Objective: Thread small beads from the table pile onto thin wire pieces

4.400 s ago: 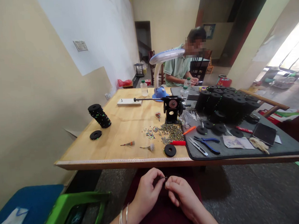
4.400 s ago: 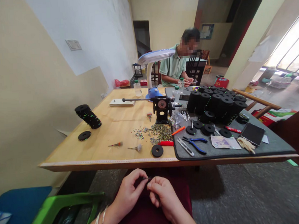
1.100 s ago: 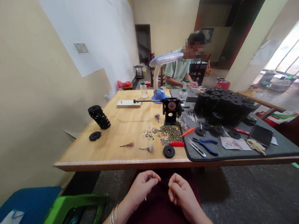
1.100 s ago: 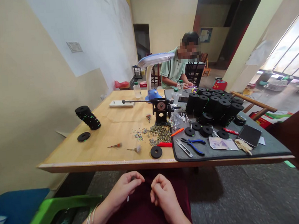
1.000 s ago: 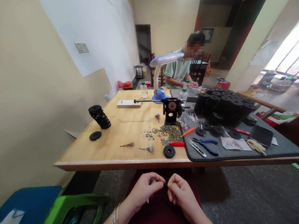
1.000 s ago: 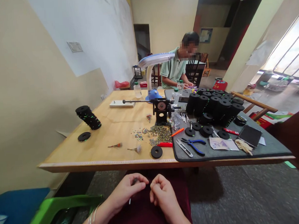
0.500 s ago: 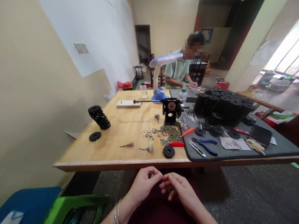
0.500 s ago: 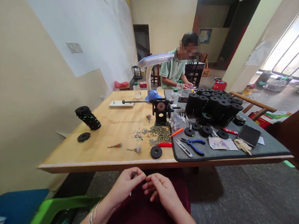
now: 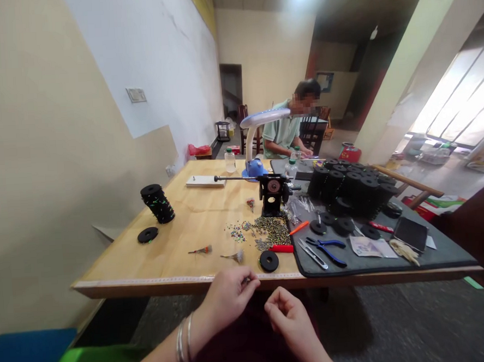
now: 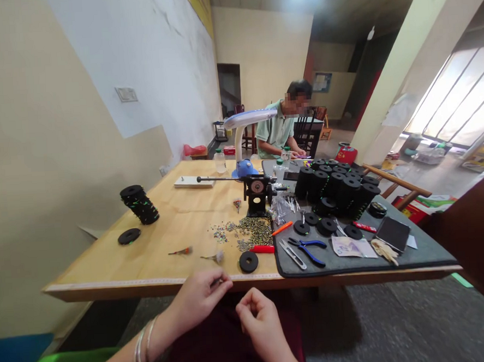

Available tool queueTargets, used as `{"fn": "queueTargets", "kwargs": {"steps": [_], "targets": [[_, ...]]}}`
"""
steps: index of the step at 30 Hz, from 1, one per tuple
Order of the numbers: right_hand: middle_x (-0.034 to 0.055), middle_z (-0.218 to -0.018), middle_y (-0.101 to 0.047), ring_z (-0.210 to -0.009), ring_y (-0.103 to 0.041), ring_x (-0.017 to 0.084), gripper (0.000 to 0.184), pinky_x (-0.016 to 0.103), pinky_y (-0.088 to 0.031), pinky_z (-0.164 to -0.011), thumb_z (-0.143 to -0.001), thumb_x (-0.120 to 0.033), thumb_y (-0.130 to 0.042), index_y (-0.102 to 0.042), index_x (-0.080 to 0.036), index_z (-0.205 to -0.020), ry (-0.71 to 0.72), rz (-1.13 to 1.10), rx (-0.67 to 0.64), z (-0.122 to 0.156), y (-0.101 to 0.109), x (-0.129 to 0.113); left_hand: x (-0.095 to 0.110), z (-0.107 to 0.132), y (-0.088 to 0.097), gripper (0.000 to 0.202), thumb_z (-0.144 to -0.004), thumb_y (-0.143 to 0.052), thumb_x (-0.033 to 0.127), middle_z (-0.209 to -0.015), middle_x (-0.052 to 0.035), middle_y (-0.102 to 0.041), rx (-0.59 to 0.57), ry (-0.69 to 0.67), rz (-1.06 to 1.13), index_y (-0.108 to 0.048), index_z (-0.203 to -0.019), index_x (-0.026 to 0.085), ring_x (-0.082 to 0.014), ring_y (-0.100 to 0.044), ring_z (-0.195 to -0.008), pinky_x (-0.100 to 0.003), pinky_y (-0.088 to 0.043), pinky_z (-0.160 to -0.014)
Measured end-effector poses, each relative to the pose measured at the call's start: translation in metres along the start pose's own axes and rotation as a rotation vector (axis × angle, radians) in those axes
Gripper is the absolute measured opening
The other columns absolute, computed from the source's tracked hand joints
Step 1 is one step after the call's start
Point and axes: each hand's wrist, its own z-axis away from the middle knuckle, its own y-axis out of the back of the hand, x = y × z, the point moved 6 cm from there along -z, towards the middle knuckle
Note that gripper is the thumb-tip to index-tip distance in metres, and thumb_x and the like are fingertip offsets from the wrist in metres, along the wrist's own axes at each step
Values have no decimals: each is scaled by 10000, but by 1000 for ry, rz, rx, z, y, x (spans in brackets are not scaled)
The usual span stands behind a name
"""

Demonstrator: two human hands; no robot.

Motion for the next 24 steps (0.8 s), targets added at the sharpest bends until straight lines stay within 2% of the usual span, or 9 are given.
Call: {"fn": "queueTargets", "kwargs": {"steps": [3, 6, 8, 10, 13, 16, 18, 21, 24], "targets": [[-111, -428, -356, -382, -262, 56, 391, 190, -205, -401, -732, -529, -645, -438, -205, -661, -21, -112, 48, 0, 7, 6, -3, -28, 34, 224, -860, -460, 279, -729, -48, -666, 25, -81, -256, -638, -758, 188, -178, -588, -689, -268, -398, -647], [-114, -422, -350, -377, -227, 48, 407, 183, -180, -392, -728, -545, -649, -433, -206, -666, -34, -187, 71, 1, 9, 8, -29, -63, 68, 207, -875, -439, 282, -885, -66, -683, 22, 38, -553, -625, -852, 194, -197, -606, -826, -285, -415, -730], [-112, -419, -350, -376, -219, 45, 430, 178, -156, -382, -707, -563, -663, -433, -204, -656, -48, -203, 78, 2, 10, 9, -48, -82, 84, 175, -849, -474, 263, -951, -82, -683, 14, 94, -609, -628, -897, 195, -222, -605, -883, -310, -418, -759], [-112, -412, -352, -372, -220, 43, 453, 174, -142, -372, -681, -583, -676, -429, -204, -649, -66, -222, 80, 3, 10, 10, -67, -96, 91, 165, -814, -497, 203, -975, -94, -689, -13, 143, -645, -639, -898, 191, -237, -608, -924, -321, -423, -775], [-111, -404, -363, -363, -211, 37, 473, 170, -121, -362, -651, -598, -691, -425, -207, -657, -109, -261, 81, 3, 11, 15, -89, -104, 89, 191, -743, -551, 160, -960, -115, -704, -78, 201, -675, -658, -900, 175, -250, -628, -910, -321, -437, -757], [-111, -395, -368, -354, -203, 33, 499, 166, -104, -358, -617, -620, -704, -423, -210, -655, -136, -286, 84, 3, 13, 20, -95, -105, 82, 231, -685, -603, 168, -900, -127, -718, -125, 232, -685, -675, -904, 164, -266, -647, -861, -320, -450, -718], [-110, -381, -365, -347, -209, 34, 521, 167, -98, -354, -589, -644, -707, -422, -211, -642, -143, -288, 88, 2, 13, 22, -89, -106, 80, 246, -672, -628, 195, -910, -136, -719, -123, 227, -683, -680, -909, 160, -281, -645, -878, -335, -450, -737], [-106, -384, -367, -350, -213, 33, 533, 166, -91, -356, -574, -649, -715, -419, -210, -633, -157, -289, 94, 3, 11, 21, -67, -112, 73, 261, -726, -620, 270, -1027, -137, -696, -82, 178, -656, -670, -961, 168, -286, -605, -1000, -357, -424, -838], [-109, -390, -362, -352, -210, 32, 518, 166, -98, -359, -588, -627, -722, -418, -209, -630, -151, -300, 88, 4, 8, 17, -46, -120, 51, 217, -827, -540, 311, -1019, -87, -697, -69, 142, -597, -664, -963, 195, -231, -609, -985, -318, -431, -842]]}}
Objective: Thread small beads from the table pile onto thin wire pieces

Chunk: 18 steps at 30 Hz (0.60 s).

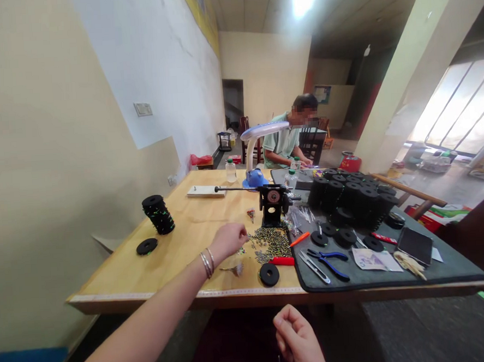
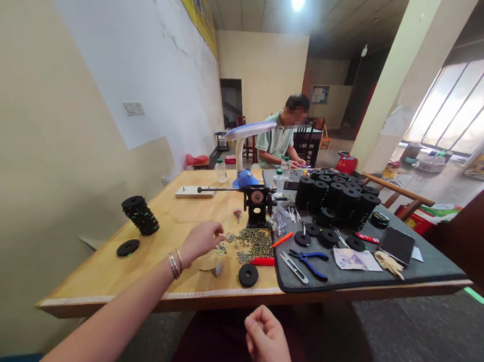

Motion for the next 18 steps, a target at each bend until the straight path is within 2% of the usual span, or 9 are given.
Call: {"fn": "queueTargets", "kwargs": {"steps": [3, 6, 9, 18], "targets": [[-112, -384, -356, -351, -209, 31, 535, 166, -108, -361, -563, -645, -725, -421, -209, -624, -11, 3, -17, 1, -2, 0, 29, -7, -20, 191, -871, -523, 299, -940, -67, -700, -53, 10, 41, -670, -924, 189, -201, -633, -900, -309, -473, -791], [-116, -369, -347, -345, -205, 32, 548, 169, -114, -360, -546, -662, -722, -418, -212, -620, -15, 6, -24, 1, -1, 1, 46, -16, -37, 242, -891, -532, 304, -1075, -78, -635, -107, 64, 42, -603, -1070, 158, -205, -615, -941, -389, -506, -814], [-117, -363, -344, -339, -196, 32, 547, 171, -110, -360, -552, -668, -715, -417, -213, -616, 0, 5, -23, 0, 2, 2, 52, -23, -45, 327, -879, -559, 303, -1173, -93, -578, -154, 118, 39, -540, -1169, 154, -217, -601, -977, -419, -519, -813], [-114, -389, -359, -354, -211, 34, 524, 172, -108, -361, -588, -637, -718, -415, -211, -630, -3, -28, -23, 2, 4, 6, 57, -41, -53, 327, -876, -564, 298, -1175, -99, -578, -200, 131, 58, -545, -1166, 150, -222, -598, -988, -414, -515, -821]]}}
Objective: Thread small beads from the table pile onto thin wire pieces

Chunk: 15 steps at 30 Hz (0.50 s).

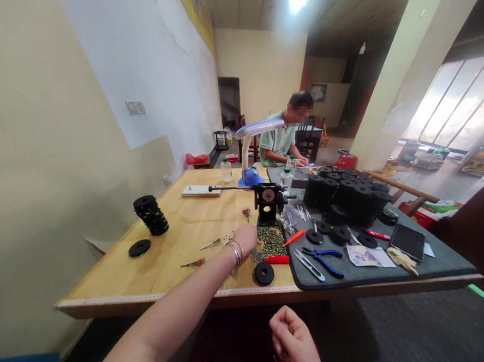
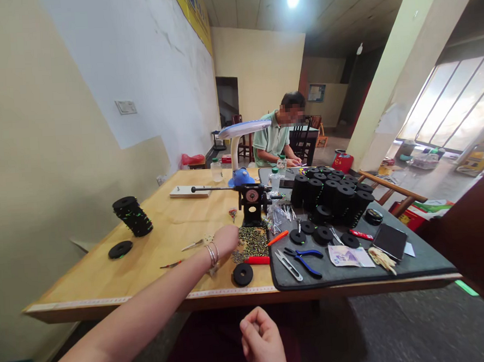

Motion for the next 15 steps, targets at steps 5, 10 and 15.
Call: {"fn": "queueTargets", "kwargs": {"steps": [5, 10, 15], "targets": [[-118, -389, -353, -358, -228, 30, 521, 166, -122, -365, -588, -624, -729, -425, -204, -635, 7, -13, 5, 0, 1, 0, 6, -2, 1, 333, -874, -567, 298, -1174, -100, -577, 24, -46, 99, -542, -1170, 146, -224, -599, -988, -416, -516, -820], [-113, -392, -386, -351, -228, 24, 505, 157, -126, -355, -604, -612, -726, -436, -201, -653, -13, -10, 29, 2, 4, 1, 1, 16, 17, 257, -873, -565, 274, -1112, -97, -608, 84, -123, 288, -586, -1090, 137, -219, -601, -970, -404, -499, -829], [-100, -412, -444, -332, -245, 22, 454, 152, -119, -335, -661, -576, -703, -451, -200, -693, -31, -11, 13, 9, -1, 0, -9, 83, 12, 95, -818, -544, 146, -851, -41, -673, 74, -229, 569, -632, -852, 152, -171, -612, -835, -258, -448, -751]]}}
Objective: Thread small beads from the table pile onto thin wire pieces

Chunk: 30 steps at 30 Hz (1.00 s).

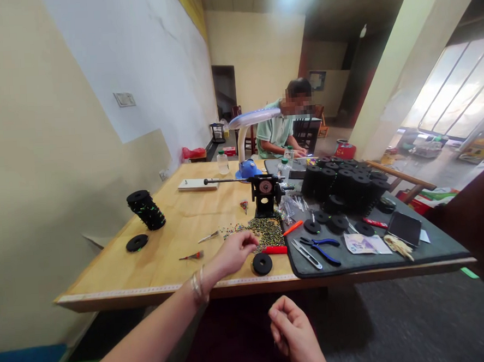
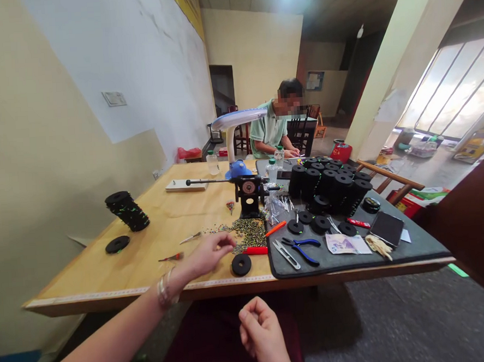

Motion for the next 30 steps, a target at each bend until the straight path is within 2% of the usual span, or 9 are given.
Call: {"fn": "queueTargets", "kwargs": {"steps": [2, 4, 5, 7, 10, 15, 20, 30], "targets": [[-90, -421, -478, -323, -268, 22, 436, 150, -124, -331, -685, -567, -685, -451, -200, -706, -14, 16, -16, 2, -5, 0, -5, 36, -13, 74, -813, -548, 184, -794, -18, -655, -22, 4, 142, -616, -830, 158, -141, -588, -749, -223, -436, -661], [-79, -432, -513, -316, -284, 22, 422, 148, -127, -327, -703, -559, -667, -445, -201, -714, -27, 32, -43, 4, -11, -1, -21, 69, -35, 120, -768, -628, 257, -728, 6, -605, -50, 137, 644, -613, -829, 155, -105, -511, -619, -196, -369, -537], [-72, -442, -534, -313, -291, 22, 414, 147, -127, -325, -709, -553, -658, -442, -201, -714, -31, 41, -61, 5, -14, -2, -30, 82, -47, 164, -733, -678, 277, -697, 22, -576, -62, 225, 824, -615, -819, 153, -85, -468, -574, -186, -335, -506], [-46, -479, -590, -307, -311, 21, 385, 148, -129, -317, -719, -525, -641, -437, -199, -705, -42, 65, -98, 7, -21, -2, -46, 102, -68, 199, -692, -734, 260, -693, 24, -560, -63, 355, 1091, -615, -807, 149, -72, -458, -582, -174, -313, -505], [-2, -564, -669, -301, -344, 22, 295, 152, -125, -309, -734, -429, -600, -421, -199, -685, -69, 94, -145, 9, -30, -1, -57, 112, -89, 206, -671, -769, 216, -686, 14, -563, -95, 430, 1345, -623, -796, 140, -72, -485, -606, -172, -322, -519], [12, -604, -701, -297, -355, 22, 132, 159, -107, -314, -716, -280, -506, -412, -199, -672, -83, 121, -147, 9, -37, -1, -63, 111, -100, 227, -642, -796, 182, -669, 0, -590, -91, 496, 1538, -640, -800, 133, -79, -522, -579, -178, -334, -499], [11, -577, -695, -289, -350, 20, 126, 167, -101, -319, -697, -279, -493, -408, -199, -651, -91, 128, -145, 6, -37, 1, -62, 113, -104, 225, -635, -787, 135, -719, -13, -629, -106, 531, 1633, -640, -805, 138, -99, -568, -600, -185, -365, -494], [4, -543, -676, -285, -341, 21, 143, 174, -96, -328, -701, -300, -500, -416, -198, -647, -104, 118, -160, 3, -38, 5, -62, 113, -109, 152, -692, -724, 86, -698, -13, -646, -140, 565, 1703, -638, -810, 131, -93, -578, -556, -181, -364, -477]]}}
